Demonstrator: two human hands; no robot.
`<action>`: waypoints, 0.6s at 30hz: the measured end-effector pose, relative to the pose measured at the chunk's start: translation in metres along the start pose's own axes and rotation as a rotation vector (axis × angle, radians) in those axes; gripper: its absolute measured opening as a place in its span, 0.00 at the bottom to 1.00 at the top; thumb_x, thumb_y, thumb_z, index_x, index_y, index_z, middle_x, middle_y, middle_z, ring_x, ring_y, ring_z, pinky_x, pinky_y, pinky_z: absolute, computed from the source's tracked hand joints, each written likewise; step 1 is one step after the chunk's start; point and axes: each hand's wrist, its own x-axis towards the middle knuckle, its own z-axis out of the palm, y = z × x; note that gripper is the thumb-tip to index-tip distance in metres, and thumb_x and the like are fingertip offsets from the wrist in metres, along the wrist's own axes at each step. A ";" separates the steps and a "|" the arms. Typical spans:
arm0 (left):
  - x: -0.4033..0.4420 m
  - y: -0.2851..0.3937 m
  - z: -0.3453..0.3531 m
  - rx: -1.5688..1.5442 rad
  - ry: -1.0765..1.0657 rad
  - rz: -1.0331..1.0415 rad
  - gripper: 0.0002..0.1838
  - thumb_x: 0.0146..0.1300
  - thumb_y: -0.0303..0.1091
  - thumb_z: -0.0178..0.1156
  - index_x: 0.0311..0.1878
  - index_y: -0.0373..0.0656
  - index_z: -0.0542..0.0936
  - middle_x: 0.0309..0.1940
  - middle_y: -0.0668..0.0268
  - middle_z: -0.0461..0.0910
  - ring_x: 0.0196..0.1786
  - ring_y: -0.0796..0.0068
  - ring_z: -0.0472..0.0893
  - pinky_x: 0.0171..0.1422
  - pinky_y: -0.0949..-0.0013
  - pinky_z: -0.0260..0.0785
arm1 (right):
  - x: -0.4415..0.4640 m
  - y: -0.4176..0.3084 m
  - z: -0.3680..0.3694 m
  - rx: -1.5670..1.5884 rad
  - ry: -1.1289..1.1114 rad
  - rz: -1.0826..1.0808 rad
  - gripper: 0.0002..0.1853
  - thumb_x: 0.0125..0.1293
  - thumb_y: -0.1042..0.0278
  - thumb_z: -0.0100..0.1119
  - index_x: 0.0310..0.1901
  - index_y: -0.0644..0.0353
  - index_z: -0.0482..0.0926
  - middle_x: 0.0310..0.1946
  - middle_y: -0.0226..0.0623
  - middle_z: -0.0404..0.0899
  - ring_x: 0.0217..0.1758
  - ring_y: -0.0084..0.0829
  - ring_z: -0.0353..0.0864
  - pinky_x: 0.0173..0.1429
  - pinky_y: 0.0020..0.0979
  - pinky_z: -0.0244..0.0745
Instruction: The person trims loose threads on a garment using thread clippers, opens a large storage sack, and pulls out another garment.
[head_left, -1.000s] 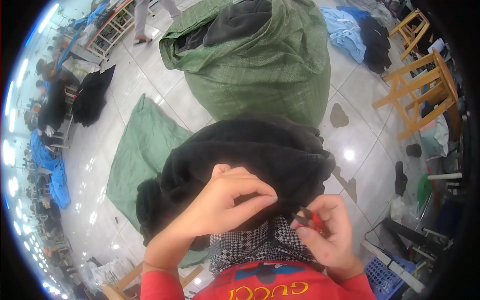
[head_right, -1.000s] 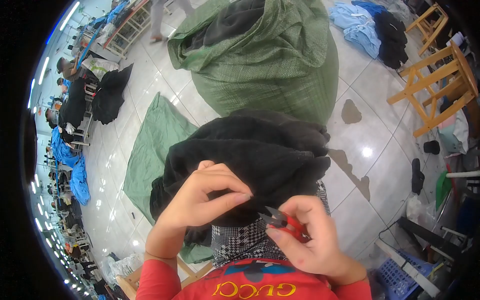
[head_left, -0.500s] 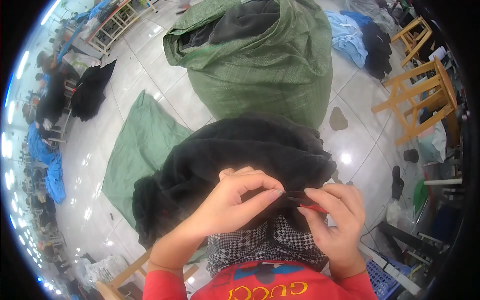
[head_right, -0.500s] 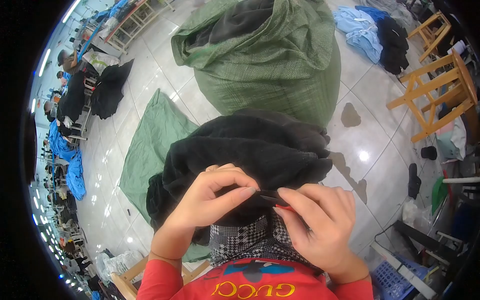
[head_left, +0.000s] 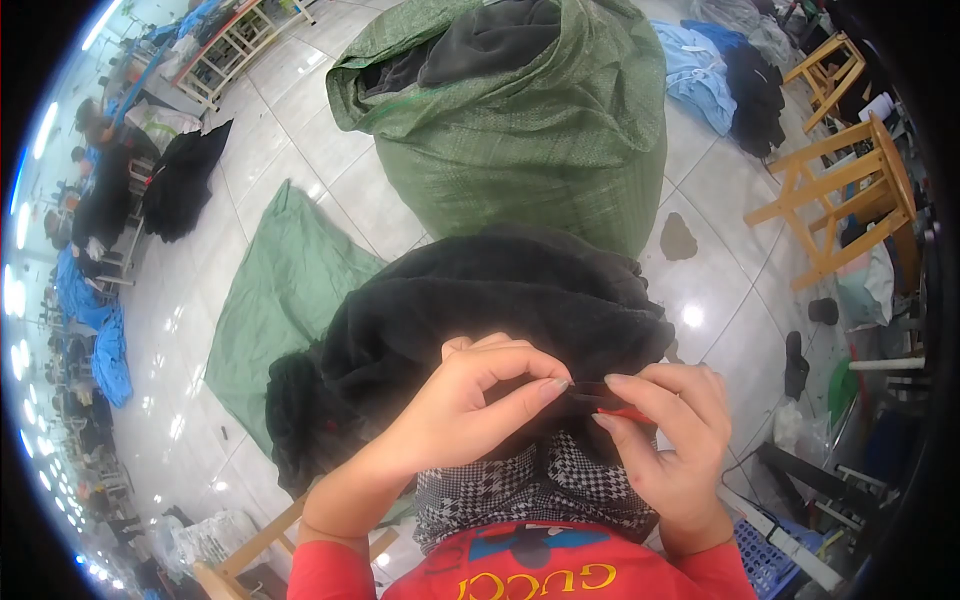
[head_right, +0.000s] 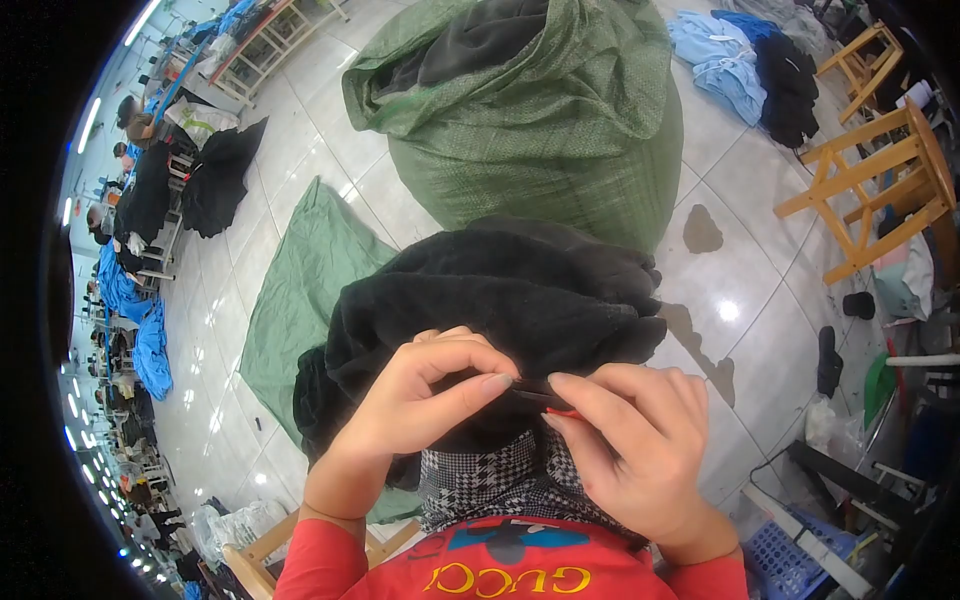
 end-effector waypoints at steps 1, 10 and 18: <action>0.000 0.000 0.000 0.000 0.000 -0.001 0.07 0.65 0.36 0.59 0.40 0.47 0.83 0.34 0.76 0.81 0.41 0.80 0.74 0.53 0.67 0.52 | 0.001 -0.001 0.000 -0.006 -0.004 -0.003 0.20 0.42 0.74 0.74 0.42 0.52 0.84 0.32 0.27 0.78 0.30 0.28 0.72 0.38 0.30 0.61; -0.002 -0.001 0.000 -0.030 0.011 0.002 0.07 0.66 0.37 0.58 0.40 0.47 0.83 0.34 0.75 0.81 0.41 0.80 0.74 0.54 0.68 0.52 | -0.003 -0.004 0.002 0.252 0.032 0.203 0.20 0.41 0.80 0.72 0.42 0.59 0.83 0.32 0.36 0.79 0.33 0.34 0.77 0.37 0.31 0.71; -0.002 -0.003 0.001 -0.041 0.017 0.011 0.07 0.65 0.36 0.59 0.41 0.46 0.83 0.36 0.74 0.82 0.42 0.80 0.76 0.54 0.68 0.53 | -0.001 -0.002 0.000 0.062 0.025 0.042 0.20 0.41 0.78 0.73 0.40 0.56 0.84 0.32 0.31 0.78 0.30 0.31 0.75 0.35 0.30 0.67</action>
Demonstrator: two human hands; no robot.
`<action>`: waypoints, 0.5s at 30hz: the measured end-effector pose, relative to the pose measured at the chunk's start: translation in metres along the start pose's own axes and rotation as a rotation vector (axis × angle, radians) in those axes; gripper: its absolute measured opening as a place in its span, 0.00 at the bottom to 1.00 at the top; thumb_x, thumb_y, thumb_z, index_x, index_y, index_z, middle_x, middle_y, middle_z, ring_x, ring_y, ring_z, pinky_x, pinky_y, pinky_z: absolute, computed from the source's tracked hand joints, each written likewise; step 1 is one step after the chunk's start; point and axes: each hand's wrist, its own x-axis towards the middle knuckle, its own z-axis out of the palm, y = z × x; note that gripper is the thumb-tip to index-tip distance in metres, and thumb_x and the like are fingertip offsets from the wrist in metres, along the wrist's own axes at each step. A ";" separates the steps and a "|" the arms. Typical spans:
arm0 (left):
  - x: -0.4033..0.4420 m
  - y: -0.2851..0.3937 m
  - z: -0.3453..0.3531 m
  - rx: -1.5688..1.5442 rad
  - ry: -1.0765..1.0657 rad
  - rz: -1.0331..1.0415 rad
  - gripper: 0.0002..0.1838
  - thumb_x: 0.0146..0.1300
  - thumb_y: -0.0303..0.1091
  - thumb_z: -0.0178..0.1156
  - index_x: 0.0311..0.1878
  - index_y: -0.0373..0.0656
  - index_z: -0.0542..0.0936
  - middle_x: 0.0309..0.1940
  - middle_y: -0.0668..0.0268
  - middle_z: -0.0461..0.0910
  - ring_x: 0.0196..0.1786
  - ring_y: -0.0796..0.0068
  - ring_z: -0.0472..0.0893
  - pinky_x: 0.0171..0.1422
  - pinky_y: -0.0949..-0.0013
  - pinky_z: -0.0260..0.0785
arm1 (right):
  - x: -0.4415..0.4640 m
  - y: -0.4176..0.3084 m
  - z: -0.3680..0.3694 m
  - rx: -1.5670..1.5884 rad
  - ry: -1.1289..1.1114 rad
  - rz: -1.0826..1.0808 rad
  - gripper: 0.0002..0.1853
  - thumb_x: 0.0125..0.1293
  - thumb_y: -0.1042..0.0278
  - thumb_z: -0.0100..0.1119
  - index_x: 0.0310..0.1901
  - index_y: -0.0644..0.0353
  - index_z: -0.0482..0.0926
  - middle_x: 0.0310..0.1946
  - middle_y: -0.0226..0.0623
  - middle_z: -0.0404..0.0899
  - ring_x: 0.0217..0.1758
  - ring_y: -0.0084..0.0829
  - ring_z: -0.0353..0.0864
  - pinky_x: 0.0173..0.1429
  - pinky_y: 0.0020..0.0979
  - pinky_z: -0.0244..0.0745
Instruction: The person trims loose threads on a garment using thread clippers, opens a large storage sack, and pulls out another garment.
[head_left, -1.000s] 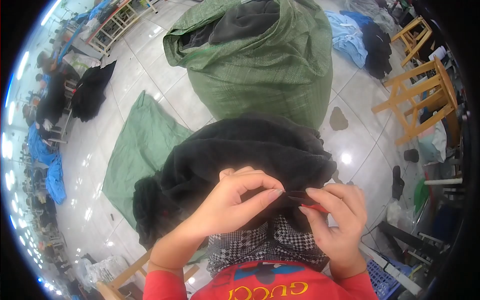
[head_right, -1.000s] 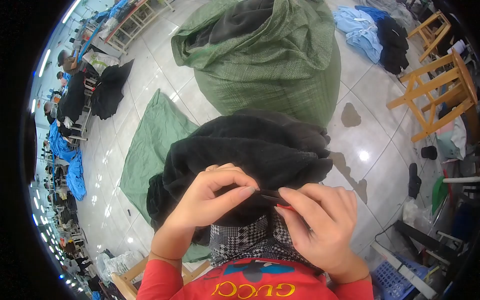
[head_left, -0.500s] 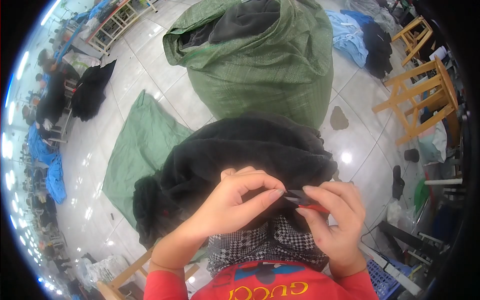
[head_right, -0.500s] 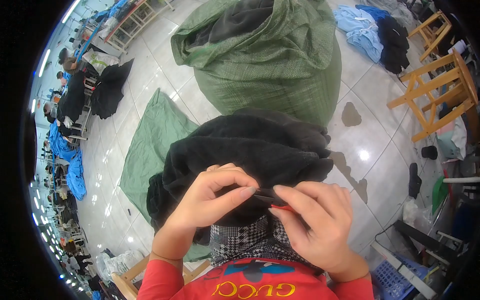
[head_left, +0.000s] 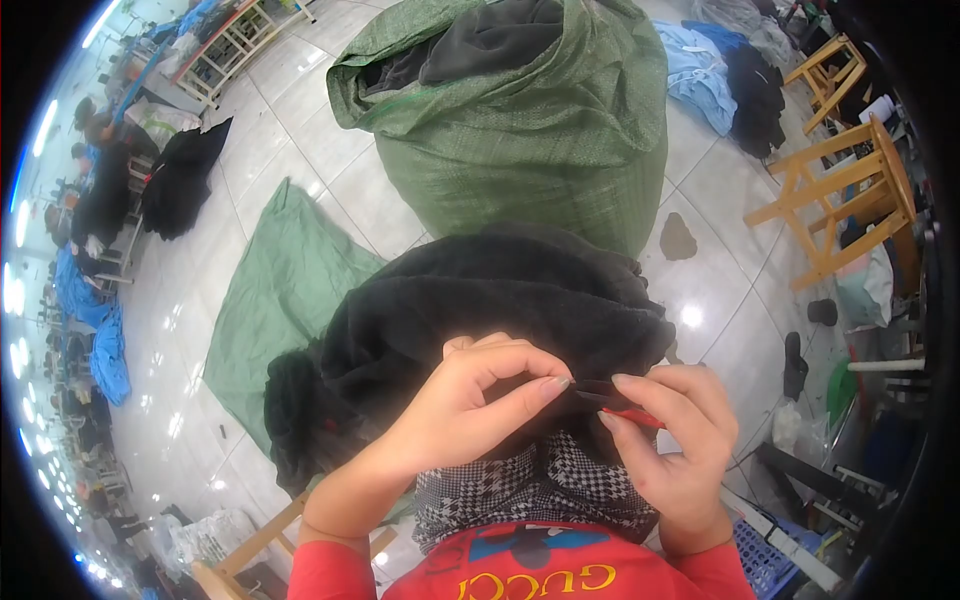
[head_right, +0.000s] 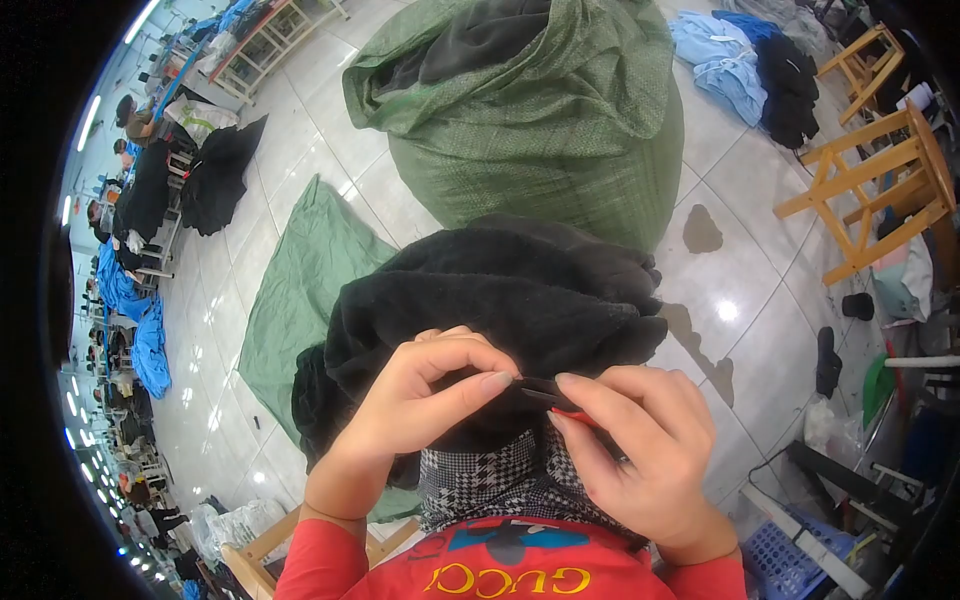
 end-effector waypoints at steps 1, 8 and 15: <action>0.000 0.000 0.000 0.000 0.000 0.000 0.07 0.65 0.36 0.59 0.41 0.46 0.83 0.36 0.74 0.82 0.42 0.80 0.76 0.54 0.68 0.53 | 0.001 -0.001 -0.001 -0.017 -0.002 -0.010 0.20 0.41 0.79 0.73 0.40 0.56 0.84 0.32 0.31 0.78 0.30 0.31 0.75 0.35 0.30 0.68; -0.001 0.002 0.001 -0.021 0.040 -0.036 0.07 0.65 0.36 0.60 0.41 0.47 0.83 0.35 0.74 0.82 0.41 0.79 0.76 0.54 0.68 0.53 | 0.003 -0.002 0.003 0.002 0.021 -0.006 0.19 0.42 0.80 0.72 0.40 0.59 0.84 0.32 0.35 0.78 0.31 0.33 0.76 0.34 0.29 0.71; -0.001 -0.001 0.003 -0.013 0.031 0.006 0.07 0.64 0.36 0.60 0.41 0.47 0.83 0.33 0.74 0.81 0.40 0.79 0.76 0.54 0.68 0.53 | 0.005 0.003 0.011 0.229 0.060 0.183 0.19 0.47 0.80 0.72 0.44 0.64 0.81 0.34 0.41 0.78 0.34 0.32 0.79 0.38 0.26 0.75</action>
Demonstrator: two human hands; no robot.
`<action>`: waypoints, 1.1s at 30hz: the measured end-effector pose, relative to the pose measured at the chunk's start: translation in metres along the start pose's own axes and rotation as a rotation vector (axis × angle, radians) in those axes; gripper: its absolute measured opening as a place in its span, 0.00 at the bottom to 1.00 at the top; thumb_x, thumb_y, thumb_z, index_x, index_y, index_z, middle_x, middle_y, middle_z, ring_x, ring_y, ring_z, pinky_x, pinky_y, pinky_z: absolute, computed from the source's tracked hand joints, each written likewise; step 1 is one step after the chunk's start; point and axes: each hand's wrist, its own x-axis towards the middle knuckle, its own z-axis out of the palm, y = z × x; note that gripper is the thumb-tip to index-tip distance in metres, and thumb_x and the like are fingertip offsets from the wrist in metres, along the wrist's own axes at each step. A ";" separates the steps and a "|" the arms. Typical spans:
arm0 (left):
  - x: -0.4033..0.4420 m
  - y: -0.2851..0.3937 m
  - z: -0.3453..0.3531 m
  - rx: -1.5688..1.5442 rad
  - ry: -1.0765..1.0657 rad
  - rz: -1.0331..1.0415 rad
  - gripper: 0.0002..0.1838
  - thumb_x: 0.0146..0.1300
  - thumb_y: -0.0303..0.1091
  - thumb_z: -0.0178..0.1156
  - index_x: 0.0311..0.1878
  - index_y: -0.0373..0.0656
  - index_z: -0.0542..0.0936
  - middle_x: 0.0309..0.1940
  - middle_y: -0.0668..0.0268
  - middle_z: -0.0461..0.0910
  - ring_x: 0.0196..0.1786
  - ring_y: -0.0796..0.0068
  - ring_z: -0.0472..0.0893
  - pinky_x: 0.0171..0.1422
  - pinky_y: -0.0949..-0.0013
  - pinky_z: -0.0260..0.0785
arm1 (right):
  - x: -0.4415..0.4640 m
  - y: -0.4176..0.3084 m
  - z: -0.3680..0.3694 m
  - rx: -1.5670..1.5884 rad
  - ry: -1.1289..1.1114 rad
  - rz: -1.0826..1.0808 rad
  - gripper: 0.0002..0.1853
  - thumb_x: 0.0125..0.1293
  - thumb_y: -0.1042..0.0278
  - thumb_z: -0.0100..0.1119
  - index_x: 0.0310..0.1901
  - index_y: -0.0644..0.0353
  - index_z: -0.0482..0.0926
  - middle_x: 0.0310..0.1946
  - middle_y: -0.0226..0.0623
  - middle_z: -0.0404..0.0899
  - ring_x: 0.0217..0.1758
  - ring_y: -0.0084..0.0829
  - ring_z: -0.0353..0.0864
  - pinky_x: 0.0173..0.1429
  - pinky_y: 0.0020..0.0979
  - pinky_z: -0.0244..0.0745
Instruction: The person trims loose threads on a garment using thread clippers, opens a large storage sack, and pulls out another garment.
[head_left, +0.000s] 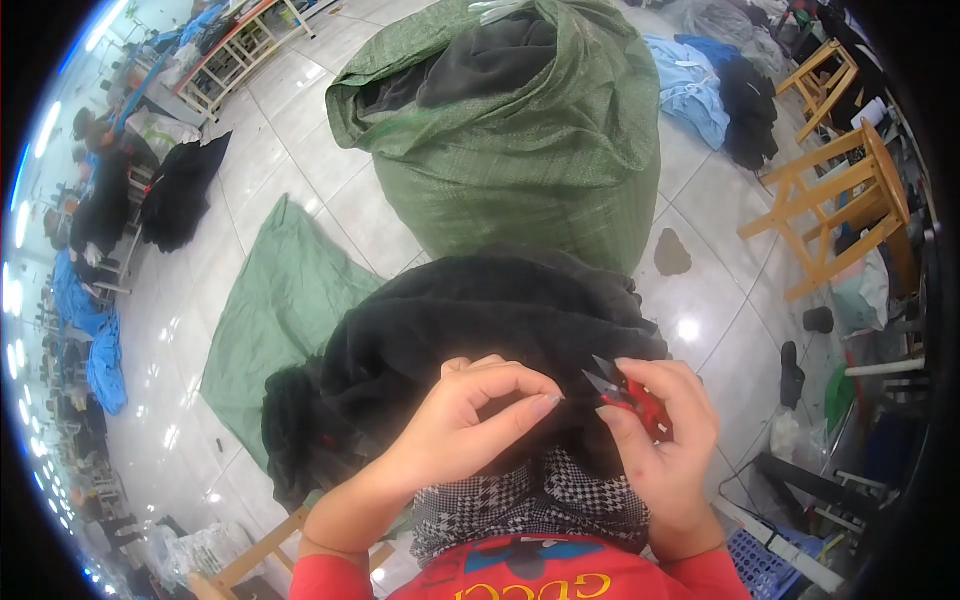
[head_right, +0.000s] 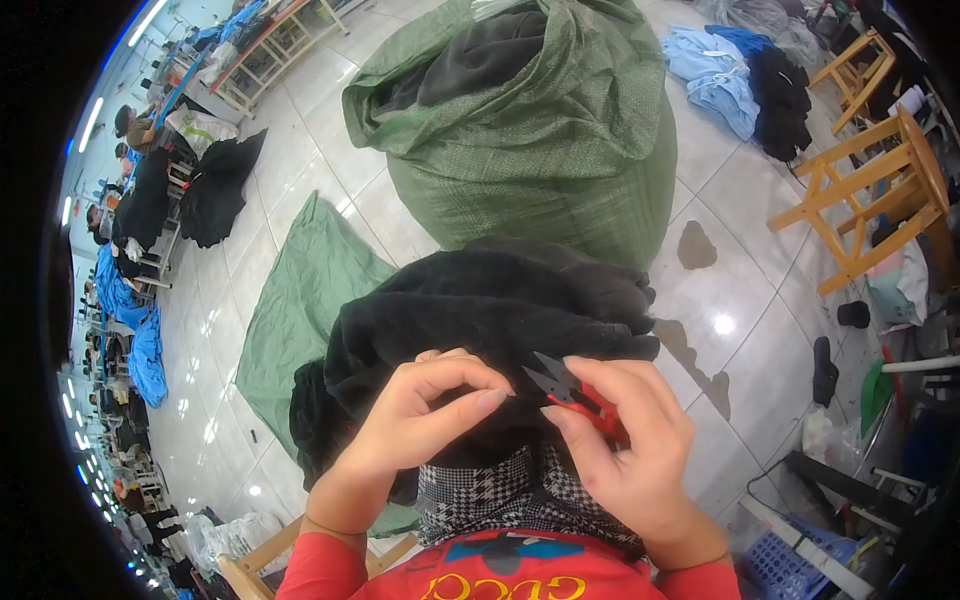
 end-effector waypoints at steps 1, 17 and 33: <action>0.000 -0.001 0.000 -0.027 0.023 0.010 0.07 0.64 0.36 0.61 0.41 0.48 0.83 0.32 0.75 0.81 0.40 0.79 0.75 0.54 0.68 0.52 | 0.000 0.001 -0.001 0.010 -0.007 -0.008 0.19 0.48 0.80 0.71 0.44 0.64 0.80 0.35 0.41 0.78 0.34 0.31 0.79 0.38 0.25 0.74; 0.005 0.016 -0.004 0.070 0.369 -0.030 0.02 0.66 0.29 0.56 0.37 0.44 0.77 0.22 0.73 0.81 0.21 0.79 0.73 0.43 0.72 0.58 | -0.019 0.026 0.015 0.686 -0.232 0.493 0.17 0.68 0.75 0.55 0.57 0.67 0.71 0.49 0.33 0.75 0.53 0.21 0.73 0.59 0.22 0.67; 0.010 0.032 -0.013 0.181 0.054 0.054 0.06 0.61 0.31 0.64 0.31 0.39 0.81 0.20 0.64 0.80 0.21 0.77 0.80 0.26 0.75 0.68 | -0.001 0.019 -0.009 0.492 -0.250 0.217 0.16 0.60 0.76 0.63 0.51 0.68 0.78 0.39 0.36 0.78 0.41 0.23 0.75 0.47 0.22 0.69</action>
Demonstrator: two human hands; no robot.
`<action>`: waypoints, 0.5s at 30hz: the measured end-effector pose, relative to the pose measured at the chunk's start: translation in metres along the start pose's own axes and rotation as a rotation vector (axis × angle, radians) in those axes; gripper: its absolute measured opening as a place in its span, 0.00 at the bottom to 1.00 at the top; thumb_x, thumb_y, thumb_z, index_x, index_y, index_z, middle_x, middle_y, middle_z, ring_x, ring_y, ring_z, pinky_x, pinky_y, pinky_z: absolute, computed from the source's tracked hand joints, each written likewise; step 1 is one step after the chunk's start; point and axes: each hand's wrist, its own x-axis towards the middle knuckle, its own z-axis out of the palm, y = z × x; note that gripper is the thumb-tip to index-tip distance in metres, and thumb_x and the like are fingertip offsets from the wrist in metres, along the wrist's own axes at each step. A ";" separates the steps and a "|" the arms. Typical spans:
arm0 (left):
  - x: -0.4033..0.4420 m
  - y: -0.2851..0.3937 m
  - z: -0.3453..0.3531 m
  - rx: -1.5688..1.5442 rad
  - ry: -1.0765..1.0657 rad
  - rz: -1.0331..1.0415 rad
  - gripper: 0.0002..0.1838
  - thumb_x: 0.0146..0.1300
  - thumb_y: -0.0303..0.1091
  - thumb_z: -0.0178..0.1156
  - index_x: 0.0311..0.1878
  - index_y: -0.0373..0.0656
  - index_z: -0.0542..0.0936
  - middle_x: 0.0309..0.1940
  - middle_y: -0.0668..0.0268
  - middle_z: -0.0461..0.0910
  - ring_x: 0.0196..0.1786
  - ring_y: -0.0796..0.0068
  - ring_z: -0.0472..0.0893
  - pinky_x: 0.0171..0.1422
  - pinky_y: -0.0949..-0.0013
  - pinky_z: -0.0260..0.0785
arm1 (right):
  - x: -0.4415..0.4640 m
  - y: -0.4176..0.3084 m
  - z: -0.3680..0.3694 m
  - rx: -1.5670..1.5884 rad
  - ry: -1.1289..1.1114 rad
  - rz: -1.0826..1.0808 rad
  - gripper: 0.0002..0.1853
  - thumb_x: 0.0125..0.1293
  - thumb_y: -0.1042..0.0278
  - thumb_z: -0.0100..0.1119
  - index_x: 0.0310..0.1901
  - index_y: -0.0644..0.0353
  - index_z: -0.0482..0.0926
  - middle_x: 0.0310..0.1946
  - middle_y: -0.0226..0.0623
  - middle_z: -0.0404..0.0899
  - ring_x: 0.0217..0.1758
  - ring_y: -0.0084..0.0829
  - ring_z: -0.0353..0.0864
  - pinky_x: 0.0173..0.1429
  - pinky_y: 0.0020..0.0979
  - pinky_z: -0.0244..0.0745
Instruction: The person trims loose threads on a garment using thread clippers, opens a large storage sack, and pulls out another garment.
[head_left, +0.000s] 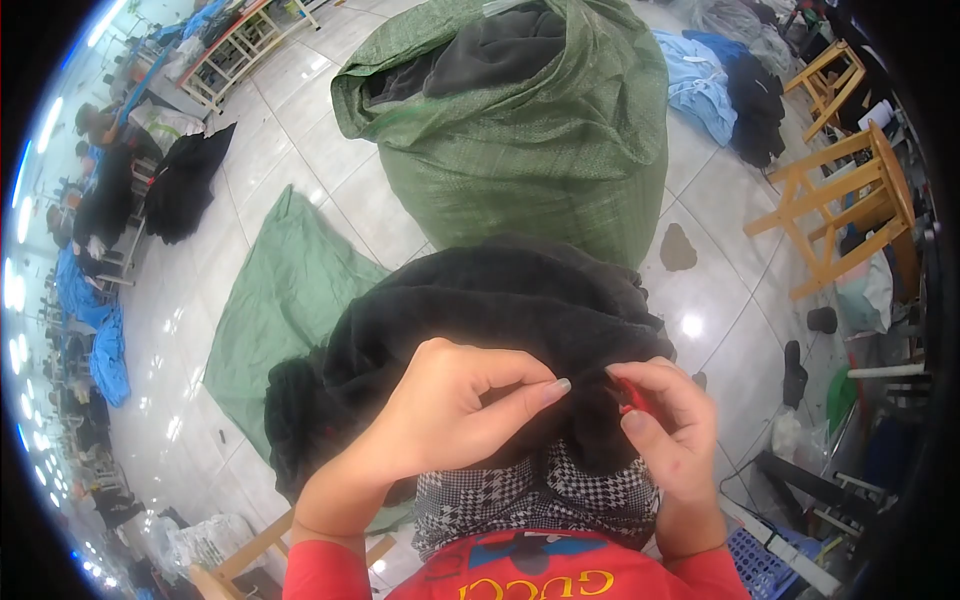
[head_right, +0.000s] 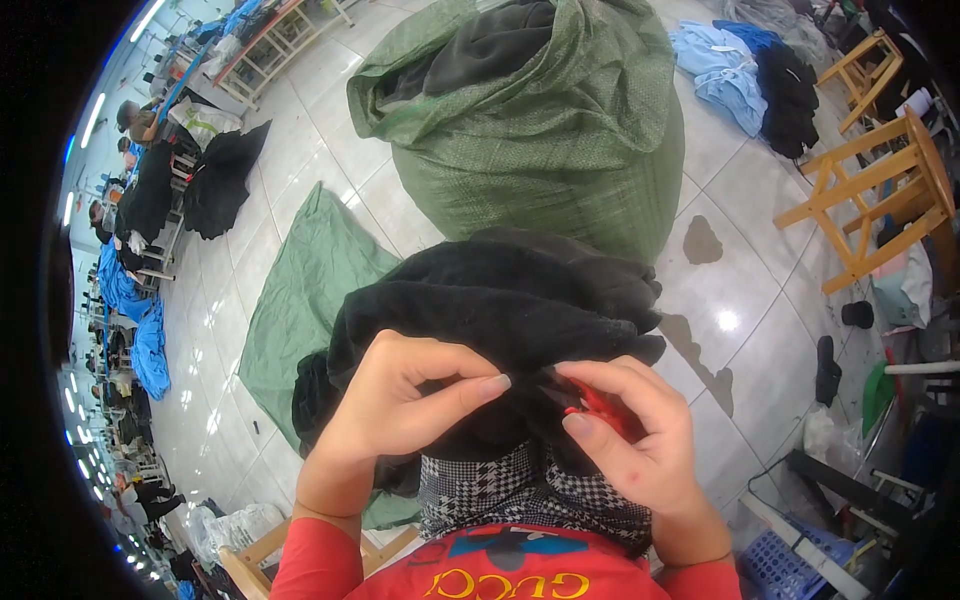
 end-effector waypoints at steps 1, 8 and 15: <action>0.000 0.003 -0.002 0.000 0.001 0.000 0.06 0.61 0.31 0.64 0.31 0.39 0.81 0.20 0.64 0.80 0.21 0.77 0.80 0.26 0.75 0.68 | 0.002 -0.005 -0.002 -0.058 -0.021 -0.036 0.15 0.58 0.77 0.64 0.48 0.68 0.80 0.36 0.37 0.78 0.38 0.24 0.75 0.43 0.22 0.69; 0.001 0.003 0.001 -0.103 0.066 -0.113 0.09 0.64 0.32 0.61 0.29 0.40 0.78 0.19 0.65 0.80 0.21 0.74 0.80 0.26 0.74 0.67 | 0.013 -0.014 -0.007 -0.197 -0.112 -0.053 0.16 0.56 0.76 0.66 0.48 0.67 0.81 0.29 0.34 0.78 0.30 0.22 0.75 0.35 0.22 0.67; 0.008 0.005 -0.008 0.158 0.107 0.135 0.05 0.60 0.30 0.64 0.29 0.43 0.80 0.18 0.68 0.77 0.24 0.69 0.77 0.32 0.68 0.66 | 0.024 -0.029 -0.008 -0.339 -0.208 -0.051 0.16 0.53 0.75 0.69 0.45 0.64 0.83 0.26 0.35 0.78 0.27 0.25 0.75 0.32 0.23 0.68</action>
